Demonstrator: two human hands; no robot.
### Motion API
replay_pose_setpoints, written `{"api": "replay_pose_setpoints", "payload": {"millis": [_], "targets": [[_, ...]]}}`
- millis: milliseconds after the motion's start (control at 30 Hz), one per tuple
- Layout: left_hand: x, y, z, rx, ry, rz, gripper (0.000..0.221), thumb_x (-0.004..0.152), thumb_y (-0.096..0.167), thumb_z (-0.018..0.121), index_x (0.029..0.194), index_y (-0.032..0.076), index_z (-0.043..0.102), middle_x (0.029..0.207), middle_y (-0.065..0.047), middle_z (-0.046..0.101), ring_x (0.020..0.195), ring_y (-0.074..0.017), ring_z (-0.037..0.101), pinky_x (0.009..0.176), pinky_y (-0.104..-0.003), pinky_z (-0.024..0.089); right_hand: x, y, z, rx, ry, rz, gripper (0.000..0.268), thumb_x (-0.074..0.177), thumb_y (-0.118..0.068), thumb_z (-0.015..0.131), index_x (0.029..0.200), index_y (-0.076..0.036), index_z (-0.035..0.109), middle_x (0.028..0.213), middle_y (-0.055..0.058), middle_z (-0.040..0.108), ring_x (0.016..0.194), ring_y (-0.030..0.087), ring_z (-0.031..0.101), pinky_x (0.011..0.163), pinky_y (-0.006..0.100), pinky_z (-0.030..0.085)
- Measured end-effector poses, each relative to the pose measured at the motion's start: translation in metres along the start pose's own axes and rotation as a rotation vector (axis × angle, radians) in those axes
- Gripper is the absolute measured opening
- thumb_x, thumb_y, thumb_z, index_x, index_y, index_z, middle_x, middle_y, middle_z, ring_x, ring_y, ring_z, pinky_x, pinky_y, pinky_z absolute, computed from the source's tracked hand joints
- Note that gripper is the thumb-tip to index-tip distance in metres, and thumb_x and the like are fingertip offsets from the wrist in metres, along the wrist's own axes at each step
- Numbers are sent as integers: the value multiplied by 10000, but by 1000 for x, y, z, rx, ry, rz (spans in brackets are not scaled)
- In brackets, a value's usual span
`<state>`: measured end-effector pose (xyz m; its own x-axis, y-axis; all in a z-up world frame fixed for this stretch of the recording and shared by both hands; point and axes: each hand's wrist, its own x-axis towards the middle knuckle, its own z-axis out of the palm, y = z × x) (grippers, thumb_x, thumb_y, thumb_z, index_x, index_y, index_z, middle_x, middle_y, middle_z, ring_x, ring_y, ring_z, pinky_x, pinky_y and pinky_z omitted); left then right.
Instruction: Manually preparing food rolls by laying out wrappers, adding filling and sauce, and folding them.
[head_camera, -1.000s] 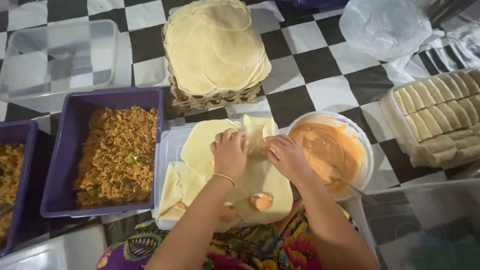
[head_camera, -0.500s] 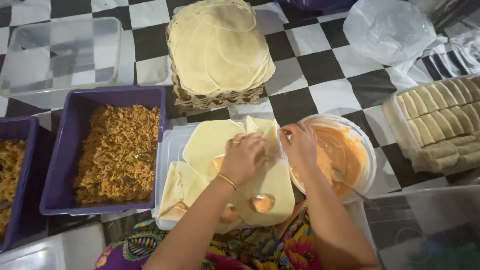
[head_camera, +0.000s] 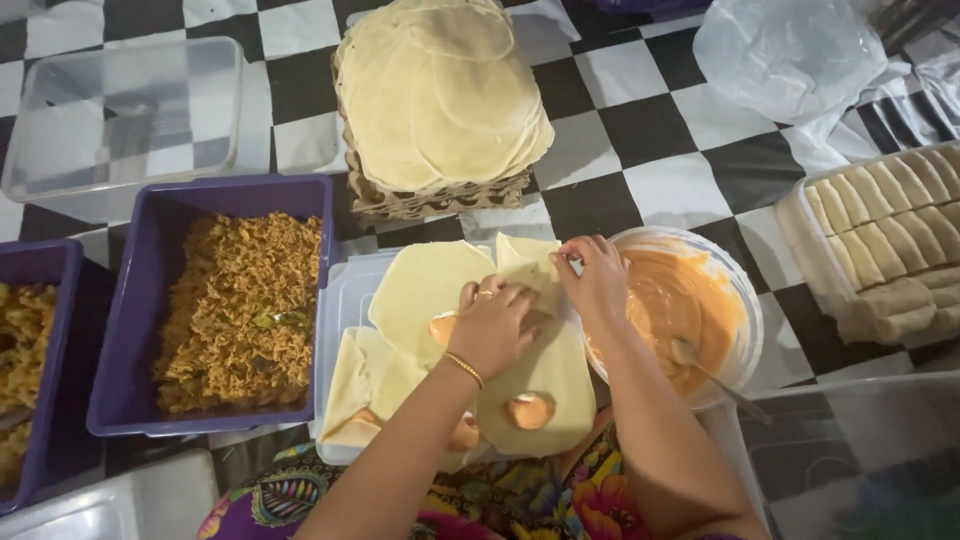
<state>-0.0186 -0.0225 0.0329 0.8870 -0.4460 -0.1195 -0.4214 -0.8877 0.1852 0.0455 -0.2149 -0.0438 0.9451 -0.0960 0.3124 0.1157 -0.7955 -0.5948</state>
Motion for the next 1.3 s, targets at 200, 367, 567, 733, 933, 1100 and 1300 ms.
{"api": "replay_pose_setpoints", "payload": {"millis": [200, 367, 567, 733, 933, 1100, 1300], "targets": [[-5, -10, -13, -233, 1, -173, 627, 879, 494, 678, 1435, 272, 491, 1477, 45, 459, 1390, -247, 346, 1113, -499, 293, -11, -24, -58, 206, -266, -489, 458, 764, -527, 838, 1026, -167, 731, 999, 72, 683, 960, 332, 639, 791, 456, 492], [7, -26, 23, -41, -9, -128, 395, 899, 461, 652, 1257, 304, 600, 1318, 100, 522, 1315, -205, 391, 1059, -456, 313, -19, -14, -40, 12, -372, -552, 448, 801, -464, 796, 1105, -139, 744, 1093, 60, 658, 1067, 308, 605, 854, 462, 511], [8, -25, 24, 57, 129, -47, 222, 957, 378, 586, 1125, 278, 691, 1239, 63, 537, 1298, -216, 386, 1039, -411, 313, -17, -17, -40, -53, -305, -621, 378, 800, -408, 775, 1078, -153, 746, 1047, 23, 650, 1070, 254, 592, 833, 432, 517], [7, -28, 18, 79, 84, 9, 218, 934, 292, 578, 1114, 240, 689, 1237, 55, 543, 1292, -209, 401, 1049, -409, 317, -17, -25, -41, -88, -305, -589, 354, 803, -406, 794, 1013, -124, 749, 1069, 7, 579, 1085, 231, 538, 870, 398, 487], [22, -42, 29, 11, 113, -81, 267, 971, 446, 572, 1207, 327, 610, 1128, 104, 633, 1221, -134, 497, 1048, -403, 324, -11, -27, -56, -53, -410, -513, 466, 794, -382, 796, 1161, -108, 707, 1029, 74, 673, 1064, 287, 621, 876, 460, 497], [53, -50, 30, 31, 263, -153, 202, 983, 436, 544, 999, 332, 717, 1029, 79, 605, 1123, -192, 549, 978, -418, 391, 4, -8, -27, -128, -210, -553, 177, 904, -325, 703, 943, -154, 731, 1051, 12, 603, 990, 255, 568, 816, 441, 507], [59, -75, 41, 130, 252, 70, 269, 917, 599, 551, 1052, 384, 642, 1091, 122, 589, 1174, -150, 470, 1035, -415, 306, 10, -24, -56, 7, -189, -719, 268, 786, -278, 827, 1036, -191, 788, 1026, 37, 633, 962, 293, 591, 817, 464, 495]]}}
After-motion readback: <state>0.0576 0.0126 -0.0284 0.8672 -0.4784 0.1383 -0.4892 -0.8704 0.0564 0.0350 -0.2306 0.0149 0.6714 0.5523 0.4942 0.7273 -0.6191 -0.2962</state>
